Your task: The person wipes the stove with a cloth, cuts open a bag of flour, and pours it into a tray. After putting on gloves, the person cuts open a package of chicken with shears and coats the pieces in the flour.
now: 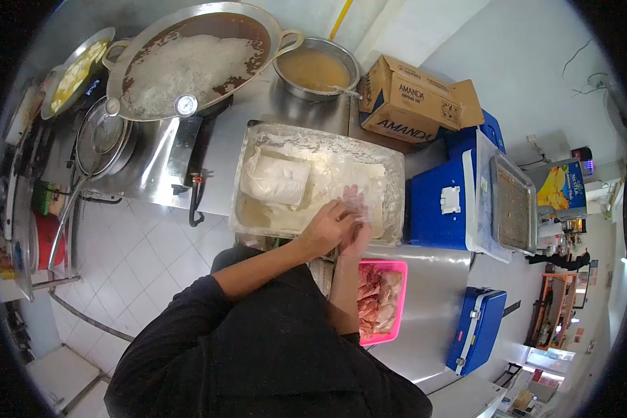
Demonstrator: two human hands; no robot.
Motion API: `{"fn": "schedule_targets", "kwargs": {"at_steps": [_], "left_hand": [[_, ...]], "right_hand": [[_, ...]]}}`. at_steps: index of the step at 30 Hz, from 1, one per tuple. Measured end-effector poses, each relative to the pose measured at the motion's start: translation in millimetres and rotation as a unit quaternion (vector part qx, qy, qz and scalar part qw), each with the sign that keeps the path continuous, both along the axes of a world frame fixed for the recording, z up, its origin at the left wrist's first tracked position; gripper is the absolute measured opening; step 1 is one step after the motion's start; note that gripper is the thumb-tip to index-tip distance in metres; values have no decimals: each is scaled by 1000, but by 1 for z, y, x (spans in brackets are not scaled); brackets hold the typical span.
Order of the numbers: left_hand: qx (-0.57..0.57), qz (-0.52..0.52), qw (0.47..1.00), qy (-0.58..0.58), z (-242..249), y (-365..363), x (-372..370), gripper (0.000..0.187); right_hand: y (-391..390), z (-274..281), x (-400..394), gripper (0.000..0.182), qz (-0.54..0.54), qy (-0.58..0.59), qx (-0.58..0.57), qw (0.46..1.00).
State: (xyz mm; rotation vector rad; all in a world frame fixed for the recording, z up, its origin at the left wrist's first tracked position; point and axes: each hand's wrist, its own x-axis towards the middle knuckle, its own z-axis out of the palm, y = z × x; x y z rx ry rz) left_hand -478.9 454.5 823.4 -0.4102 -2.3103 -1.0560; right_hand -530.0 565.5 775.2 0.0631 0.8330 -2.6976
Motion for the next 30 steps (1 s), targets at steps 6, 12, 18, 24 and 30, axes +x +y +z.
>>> {"fn": "schedule_targets", "kwargs": {"at_steps": [6, 12, 18, 24, 30], "left_hand": [[101, -49, 994, 8, -17, 14, 1, 27], [205, -36, 975, -78, -12, 26, -6, 17], [199, -47, 974, -92, -8, 30, -6, 17], [154, -72, 979, -114, -14, 25, -8, 16], [126, -70, 982, -122, -19, 18, -5, 16]], "right_hand": [[9, -30, -18, 56, -7, 150, 85, 985], [10, -16, -54, 74, 134, 75, -79, 985], [-5, -9, -67, 78, 72, -26, -66, 995], [-8, -64, -100, 77, 226, 279, -245, 901], [-23, -9, -84, 68, -102, -94, -239, 961]]}}
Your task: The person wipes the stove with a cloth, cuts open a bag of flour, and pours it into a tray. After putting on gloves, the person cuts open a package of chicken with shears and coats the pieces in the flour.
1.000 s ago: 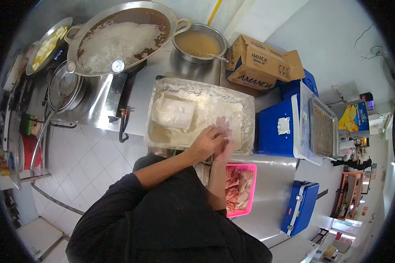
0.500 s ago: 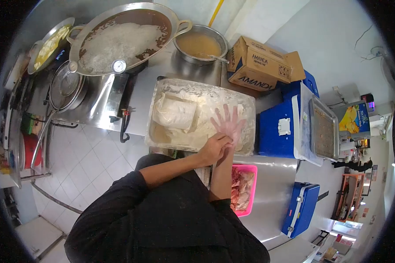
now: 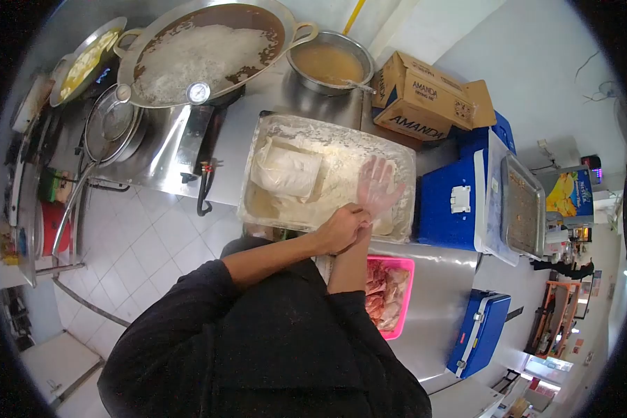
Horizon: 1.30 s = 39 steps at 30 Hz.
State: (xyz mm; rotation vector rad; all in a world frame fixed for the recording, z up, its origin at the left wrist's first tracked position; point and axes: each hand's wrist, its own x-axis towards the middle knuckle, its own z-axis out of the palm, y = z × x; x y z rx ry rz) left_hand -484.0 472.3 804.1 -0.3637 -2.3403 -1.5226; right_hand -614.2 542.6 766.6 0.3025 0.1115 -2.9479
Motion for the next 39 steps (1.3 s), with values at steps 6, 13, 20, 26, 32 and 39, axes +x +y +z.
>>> {"fn": "schedule_targets", "kwargs": {"at_steps": [6, 13, 20, 26, 32, 39], "left_hand": [[1, 91, 996, -24, -22, -79, 11, 15], [-319, 86, 914, -234, -31, -67, -2, 45], [-306, 56, 934, -173, -58, -78, -36, 11], [-150, 0, 982, -113, 30, -106, -35, 4], [-52, 178, 980, 66, 53, -94, 4, 16], [-70, 127, 989, 14, 15, -75, 20, 21]], "right_hand": [[39, 12, -12, 53, 22, 106, 478, 872], [86, -4, -21, 39, 229, 77, 743, 624], [63, -3, 17, 45, 220, 291, 780, 508], [24, 42, 39, 43, 291, 296, 800, 433], [-12, 82, 68, 20, 11, 307, 918, 252], [-28, 74, 73, 9, -7, 367, 886, 285]]}}
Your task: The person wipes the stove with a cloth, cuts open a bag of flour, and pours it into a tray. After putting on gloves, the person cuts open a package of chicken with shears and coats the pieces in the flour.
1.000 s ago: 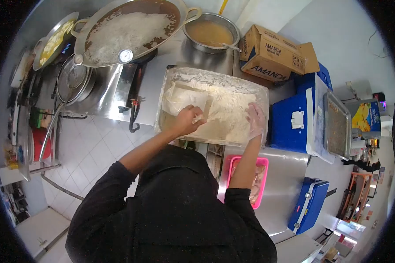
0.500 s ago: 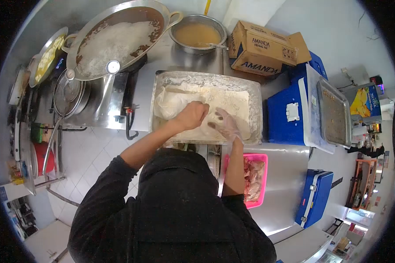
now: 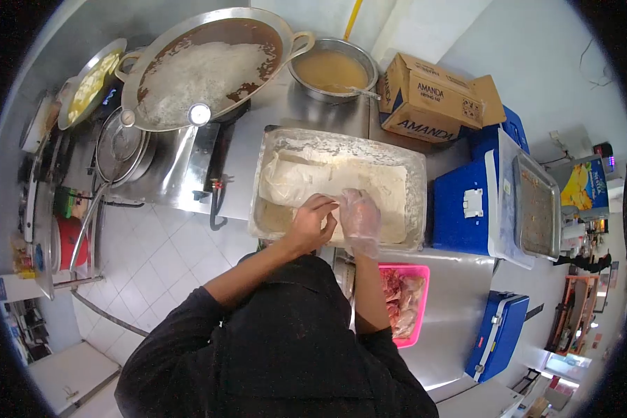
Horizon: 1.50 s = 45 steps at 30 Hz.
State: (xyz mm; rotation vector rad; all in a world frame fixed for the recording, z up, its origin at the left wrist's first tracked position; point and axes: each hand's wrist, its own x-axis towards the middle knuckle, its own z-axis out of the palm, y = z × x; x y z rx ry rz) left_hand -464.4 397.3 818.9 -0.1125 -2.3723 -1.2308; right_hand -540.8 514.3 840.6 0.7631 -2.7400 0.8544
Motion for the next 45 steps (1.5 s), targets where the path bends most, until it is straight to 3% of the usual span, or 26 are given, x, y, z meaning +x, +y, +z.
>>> {"fn": "schedule_targets", "kwargs": {"at_steps": [2, 5, 9, 12, 14, 16, 17, 18, 20, 23, 24, 28, 32, 33, 35, 38, 41, 45], "left_hand": [[-99, -87, 991, 34, 1, -11, -11, 28], [-252, -219, 935, -119, 12, -23, -27, 23], [-188, -252, 941, -128, -6, -13, -52, 20], [-54, -120, 943, -306, 18, -6, -63, 25], [218, -65, 903, -364, 9, -9, -65, 29], [474, -64, 811, -336, -10, -12, -68, 32], [677, -77, 657, -323, -20, -15, -72, 38], [699, -78, 638, -313, -12, -15, -70, 36], [742, -81, 597, -295, 8, -9, -62, 32], [686, -57, 670, -280, -11, 11, -59, 29], [685, -30, 672, -278, -18, 17, -58, 28], [707, 59, 660, -245, -52, 33, -61, 27], [784, 54, 567, -248, -107, 25, -74, 31], [783, 15, 572, -243, -112, 22, -73, 36], [778, -65, 579, -234, -101, 18, -67, 47], [806, -88, 514, -281, -76, 14, -60, 57], [789, 12, 522, -325, -43, 10, -61, 57], [786, -35, 564, -252, -92, 4, -80, 52]], "right_hand": [[3, -9, -22, 10, 26, -44, 36, 998], [2, 6, -59, 11, 133, -83, 104, 982], [-18, 23, -95, 18, 195, -96, 165, 962], [-24, 57, -99, 22, 166, 12, 92, 982], [-2, 74, -78, 25, 94, 113, -19, 989], [20, 83, -54, 28, 7, -76, -141, 987], [25, 81, -40, 29, -73, -142, -112, 981], [29, 78, -24, 30, -153, -207, -81, 963], [27, 47, 14, 29, -156, -141, -114, 971], [11, 33, 35, 24, -156, 4, -90, 984], [7, 33, 35, 23, -154, 62, -70, 984], [13, -41, 23, 23, -93, 102, 35, 990], [4, -39, 41, 15, -76, 95, -21, 992], [3, -46, 41, 15, -64, 89, -31, 993], [3, -46, 43, 14, -37, 76, -66, 994], [0, -43, 40, 13, -3, 46, -135, 990], [-3, -49, 43, 14, -1, -12, -178, 984], [2, -61, 37, 13, 9, -48, -190, 981]]}}
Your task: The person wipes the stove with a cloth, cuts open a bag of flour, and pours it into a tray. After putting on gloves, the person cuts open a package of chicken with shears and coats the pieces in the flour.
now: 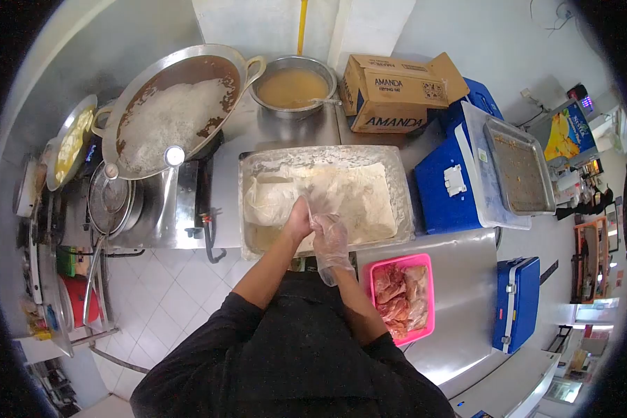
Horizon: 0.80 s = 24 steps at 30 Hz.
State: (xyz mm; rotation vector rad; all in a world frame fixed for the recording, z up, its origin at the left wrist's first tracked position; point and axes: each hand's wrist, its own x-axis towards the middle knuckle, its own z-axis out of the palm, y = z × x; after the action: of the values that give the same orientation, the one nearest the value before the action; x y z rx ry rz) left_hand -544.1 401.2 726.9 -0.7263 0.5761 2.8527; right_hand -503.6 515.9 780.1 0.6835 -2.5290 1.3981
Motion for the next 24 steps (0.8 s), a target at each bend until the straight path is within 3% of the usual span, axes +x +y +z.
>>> {"fn": "schedule_targets", "kwargs": {"at_steps": [5, 8, 10, 11, 13, 15, 18, 21, 24], "left_hand": [[-95, -7, 993, 72, 7, 2, -8, 59], [-23, -40, 985, 166, 17, -1, -3, 73], [40, -60, 986, 152, 10, -1, -5, 80], [72, -68, 984, 147, 0, 0, -9, 84], [23, -92, 989, 113, -39, 2, -23, 101], [-106, -95, 990, -23, -29, 12, -44, 101], [-92, -4, 988, -123, -13, 12, -54, 99], [-24, 92, 986, -138, 2, 5, -56, 97], [25, 136, 983, -125, 20, 2, -51, 95]], "right_hand": [[-2, -12, -6, 12, 0, -29, -13, 999], [-6, -11, -8, 11, 3, -12, -29, 1000], [-6, -13, -12, 11, 26, 27, -70, 997], [-8, -10, -11, 9, 30, -6, -101, 994], [-4, -16, -13, 9, 38, -22, -114, 993], [2, -44, -23, 10, 44, 20, -85, 995], [6, -33, -17, 12, 48, -48, -32, 997], [5, -29, -9, 15, 28, 23, -63, 997], [11, -31, -6, 16, 16, 65, 13, 998]]}}
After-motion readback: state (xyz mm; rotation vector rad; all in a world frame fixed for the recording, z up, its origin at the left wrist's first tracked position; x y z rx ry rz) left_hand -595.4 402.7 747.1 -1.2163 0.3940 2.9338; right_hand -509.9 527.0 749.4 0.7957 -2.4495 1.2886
